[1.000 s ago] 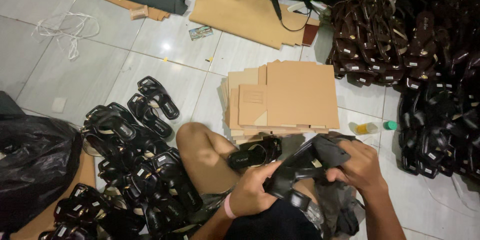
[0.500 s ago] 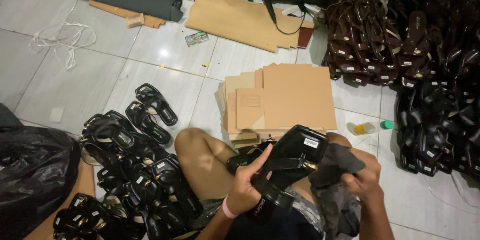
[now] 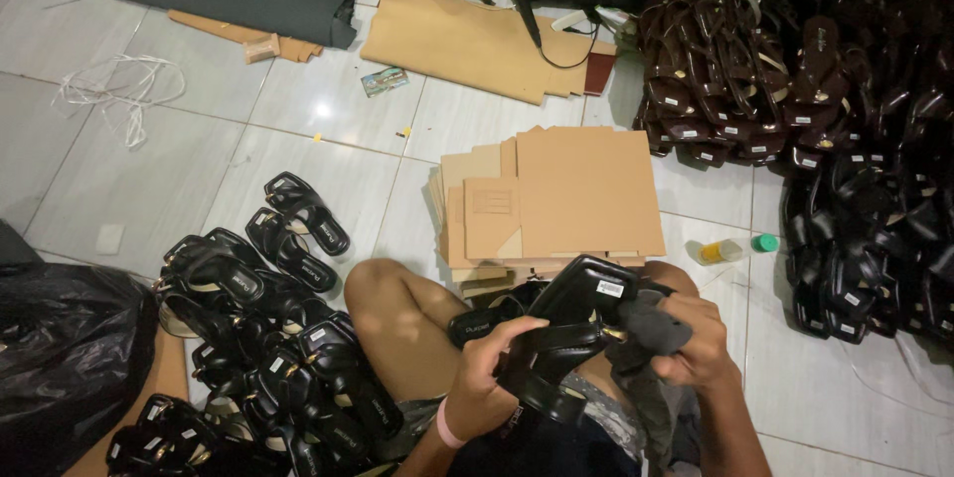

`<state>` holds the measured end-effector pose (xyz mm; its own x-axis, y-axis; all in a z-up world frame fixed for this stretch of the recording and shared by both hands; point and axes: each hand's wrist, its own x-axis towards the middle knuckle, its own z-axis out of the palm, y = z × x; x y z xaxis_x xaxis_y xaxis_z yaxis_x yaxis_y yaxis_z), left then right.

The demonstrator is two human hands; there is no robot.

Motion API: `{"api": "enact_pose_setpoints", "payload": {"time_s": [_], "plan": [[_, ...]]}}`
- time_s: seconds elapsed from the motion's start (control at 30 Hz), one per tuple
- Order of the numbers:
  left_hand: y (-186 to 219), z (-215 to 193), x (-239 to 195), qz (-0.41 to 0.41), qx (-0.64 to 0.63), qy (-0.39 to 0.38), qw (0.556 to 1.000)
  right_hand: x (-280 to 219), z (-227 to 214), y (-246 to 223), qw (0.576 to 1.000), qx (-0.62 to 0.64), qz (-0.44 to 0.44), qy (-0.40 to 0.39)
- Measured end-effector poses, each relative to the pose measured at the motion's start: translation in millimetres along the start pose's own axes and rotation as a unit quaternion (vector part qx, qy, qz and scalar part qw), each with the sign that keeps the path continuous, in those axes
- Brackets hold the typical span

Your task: The person sits on the floor and wipes black sandals with a cloth. They repeatedly pick up sandals from a pile, wipe the upper and sole surfaces, and place them back down. Cardboard pieces and other sandals are visible nearby.

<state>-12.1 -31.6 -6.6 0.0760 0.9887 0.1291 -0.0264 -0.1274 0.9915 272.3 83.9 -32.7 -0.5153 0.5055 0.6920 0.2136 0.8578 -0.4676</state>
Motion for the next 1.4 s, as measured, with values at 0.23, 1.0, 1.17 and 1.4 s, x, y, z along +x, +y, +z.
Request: {"api": "enact_pose_setpoints", "payload": {"time_s": [0.23,1.0,1.17,1.4], "plan": [[-0.6,-2.5,-2.6,-0.018,-0.023,-0.014,0.999,9.8,-5.1,-1.0,0.999,-0.005,-0.013,-0.036],[-236.7,-169.4,-17.0,-0.099,0.025,0.401,0.910,-189.9,46.8,107.7,0.913,-0.189,0.360,0.036],[-236.0,-201.8,36.8,-0.271,0.216,0.437,0.830,-181.2,40.0,108.4,0.901,-0.197,0.387,0.019],[-247.2,-59.3,-22.4,-0.103,0.479,0.133,0.861,-205.9,4.4,114.2,0.821,-0.395,0.374,0.173]]}}
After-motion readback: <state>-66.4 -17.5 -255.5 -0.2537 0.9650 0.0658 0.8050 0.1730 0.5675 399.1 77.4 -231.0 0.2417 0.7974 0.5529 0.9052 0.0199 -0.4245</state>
